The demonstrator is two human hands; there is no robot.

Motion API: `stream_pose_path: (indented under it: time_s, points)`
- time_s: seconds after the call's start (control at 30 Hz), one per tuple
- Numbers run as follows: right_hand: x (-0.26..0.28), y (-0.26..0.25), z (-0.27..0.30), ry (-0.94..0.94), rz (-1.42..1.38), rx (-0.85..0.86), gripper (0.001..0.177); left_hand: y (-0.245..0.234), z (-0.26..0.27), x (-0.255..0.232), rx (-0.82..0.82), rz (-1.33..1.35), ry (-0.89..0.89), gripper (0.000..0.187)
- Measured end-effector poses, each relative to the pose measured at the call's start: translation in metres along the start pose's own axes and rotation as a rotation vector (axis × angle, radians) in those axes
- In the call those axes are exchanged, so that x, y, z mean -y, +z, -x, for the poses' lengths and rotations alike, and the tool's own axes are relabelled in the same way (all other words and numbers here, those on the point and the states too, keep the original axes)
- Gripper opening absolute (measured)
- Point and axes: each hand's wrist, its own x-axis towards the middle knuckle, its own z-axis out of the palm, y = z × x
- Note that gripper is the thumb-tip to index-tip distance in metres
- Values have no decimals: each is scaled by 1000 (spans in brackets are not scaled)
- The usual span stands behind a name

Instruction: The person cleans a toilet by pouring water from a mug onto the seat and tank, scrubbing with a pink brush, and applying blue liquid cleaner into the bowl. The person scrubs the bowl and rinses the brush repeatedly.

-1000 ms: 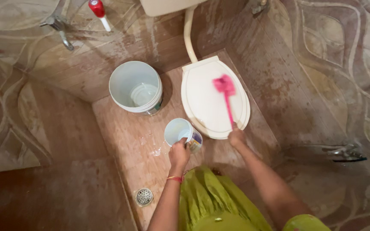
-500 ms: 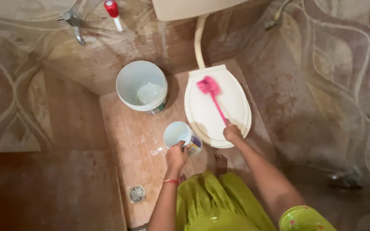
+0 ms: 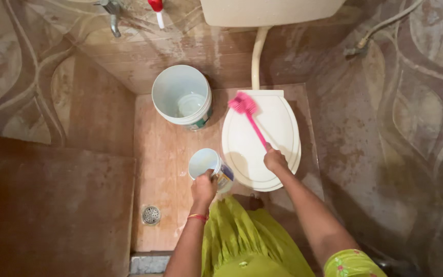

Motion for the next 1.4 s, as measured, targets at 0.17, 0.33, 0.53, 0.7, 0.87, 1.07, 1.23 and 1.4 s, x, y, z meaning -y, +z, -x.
stream_pose_path:
  time_s: [0.17, 0.33, 0.53, 0.7, 0.87, 1.07, 1.23, 1.4]
  points:
    - [-56, 2, -31, 34, -254, -163, 66, 22, 1, -2, -53, 10, 3, 26]
    - [-112, 49, 1, -85, -111, -71, 62, 35, -3, -24, -101, 50, 59, 25]
    - [-79, 48, 0, -252, 5, 57, 60, 29, -2, -55, 87, 0, -41, 54]
    - [-57, 15, 15, -85, -271, -87, 60, 27, 5, -43, -55, 53, 102, 32]
    - [-66, 18, 78, 65, -460, 51, 58, 53, 5, -53, -59, 171, 70, 29]
    - [-44, 38, 105, 68, -1025, 474, 51, 72, 0, -88, 235, 226, -204, 60]
    - [-25, 55, 107, -169, -926, 503, 36, 79, -5, -81, 268, 403, -348, 67]
    - [-40, 42, 81, -363, -632, 721, 38, 92, -10, -66, 143, 472, -399, 45]
